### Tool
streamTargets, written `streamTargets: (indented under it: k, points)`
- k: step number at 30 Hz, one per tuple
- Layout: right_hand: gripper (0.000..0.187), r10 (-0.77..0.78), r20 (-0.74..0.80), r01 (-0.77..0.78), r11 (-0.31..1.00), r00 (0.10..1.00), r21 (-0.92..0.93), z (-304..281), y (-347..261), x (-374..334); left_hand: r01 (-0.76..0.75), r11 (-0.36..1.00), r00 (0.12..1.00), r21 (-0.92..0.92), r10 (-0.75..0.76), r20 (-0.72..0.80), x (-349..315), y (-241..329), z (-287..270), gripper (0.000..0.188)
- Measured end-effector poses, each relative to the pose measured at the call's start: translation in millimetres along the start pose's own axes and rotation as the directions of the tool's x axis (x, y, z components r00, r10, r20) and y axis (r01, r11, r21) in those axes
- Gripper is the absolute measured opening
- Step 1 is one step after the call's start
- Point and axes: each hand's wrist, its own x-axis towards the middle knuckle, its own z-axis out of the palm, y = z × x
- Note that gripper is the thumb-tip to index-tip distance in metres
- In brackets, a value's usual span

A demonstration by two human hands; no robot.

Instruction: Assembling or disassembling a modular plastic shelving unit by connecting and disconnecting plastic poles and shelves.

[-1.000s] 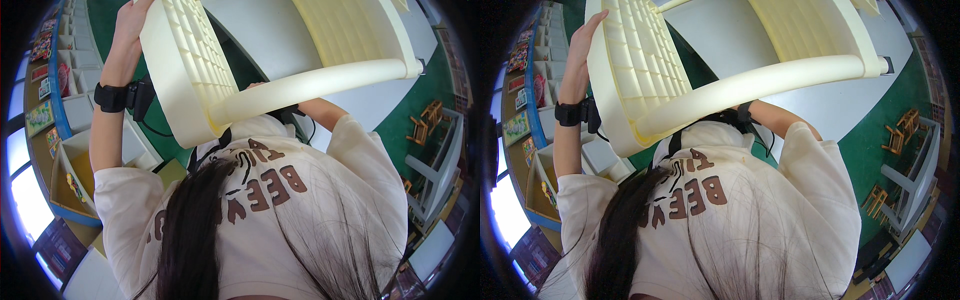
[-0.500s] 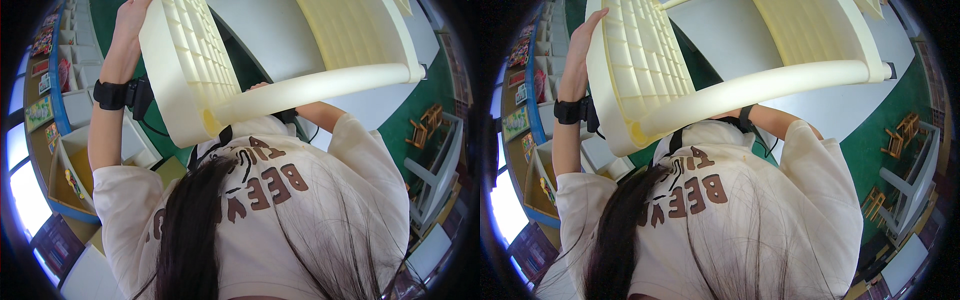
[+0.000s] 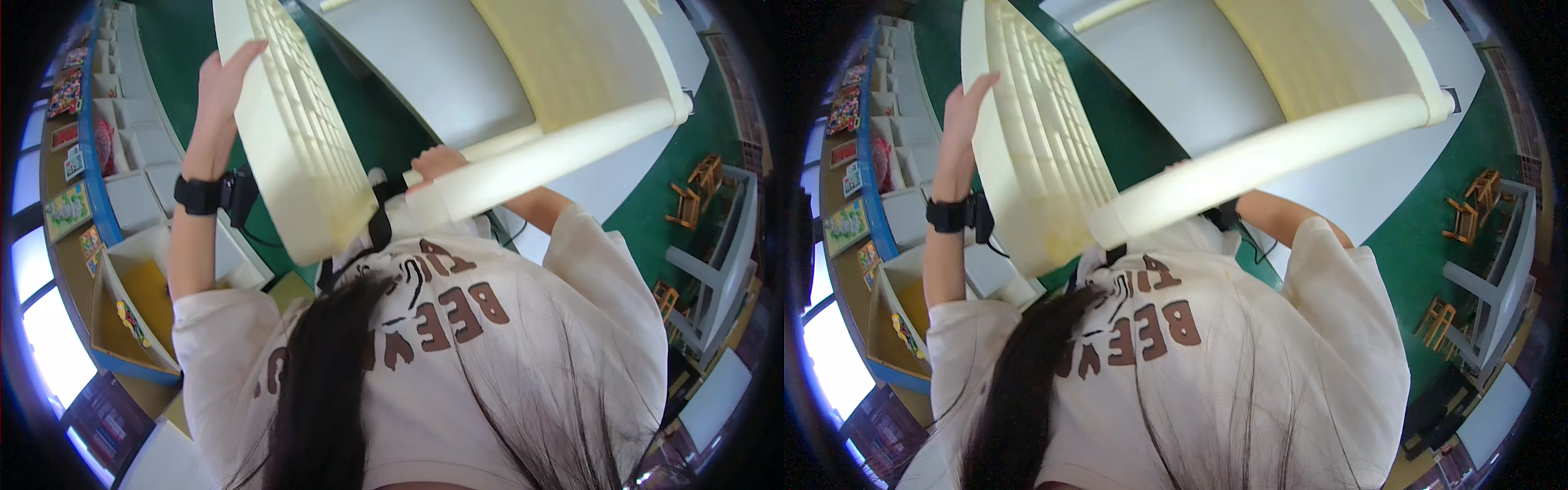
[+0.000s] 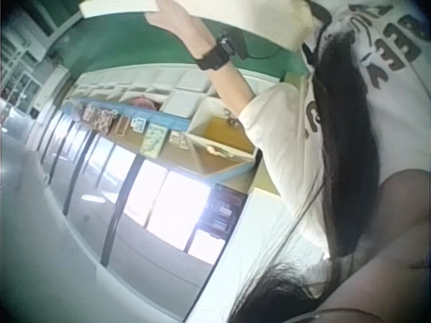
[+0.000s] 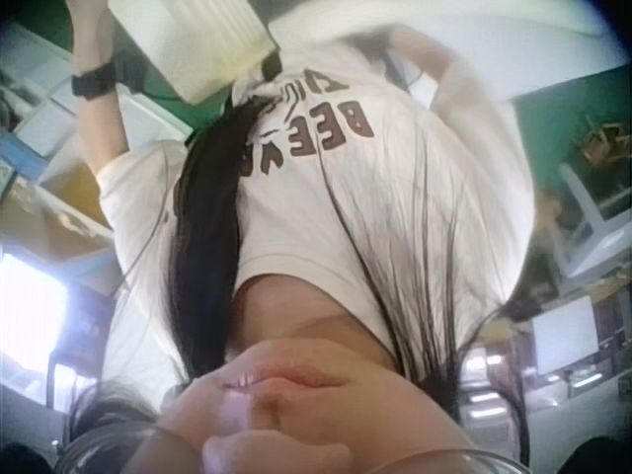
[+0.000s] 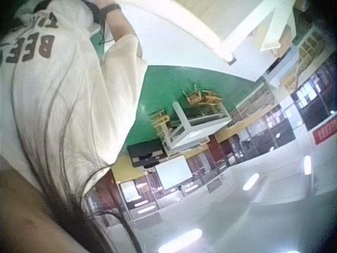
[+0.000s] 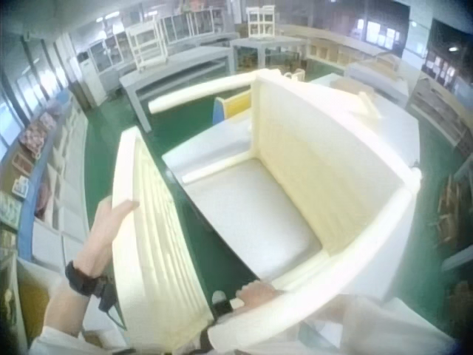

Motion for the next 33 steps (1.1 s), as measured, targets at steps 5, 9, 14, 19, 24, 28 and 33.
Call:
streamTargets:
  k: [5,9,14,19,24,28,33]
  points:
    - [0.057,0.081,0.319,0.008,0.964,0.944,-0.267,-64.4,-73.4,10.3,-0.044,0.999,0.998,0.021,0.043,0.035,-6.2,-15.7,-25.5,0.031]
    - [0.035,0.078,0.272,0.017,0.944,0.959,-0.33,-51.8,-64.9,-1.5,-0.059,0.997,0.998,0.041,0.059,0.003,-16.0,-12.9,-42.7,0.03]
    - [0.03,-0.04,0.102,0.073,0.934,0.994,-0.349,-63.1,-77.0,-7.9,-0.21,0.958,0.974,0.197,0.189,0.122,-18.6,3.9,-68.7,0.032]
    - [0.033,0.066,-0.174,-0.114,0.954,0.983,-0.278,-114.4,-120.7,-26.2,-0.273,0.939,0.961,0.208,0.255,0.106,-28.9,-4.0,-83.0,0.035]
    - [0.037,0.266,-0.08,-0.27,0.962,0.961,-0.049,-147.5,-150.0,-92.5,-0.272,0.904,0.961,0.33,0.274,0.039,-52.2,-7.4,-106.8,0.044]
    - [0.038,0.376,0.198,-0.347,0.923,0.905,-0.166,-175.7,-164.4,-116.1,-0.277,0.905,0.96,0.322,0.275,0.054,-74.4,-8.2,-119.5,0.054]
    - [0.04,0.303,0.338,-0.262,0.951,0.891,-0.164,-203.1,-147.9,-106.2,-0.091,0.946,0.992,0.31,0.061,0.107,-106.2,16.6,-102.0,0.06]
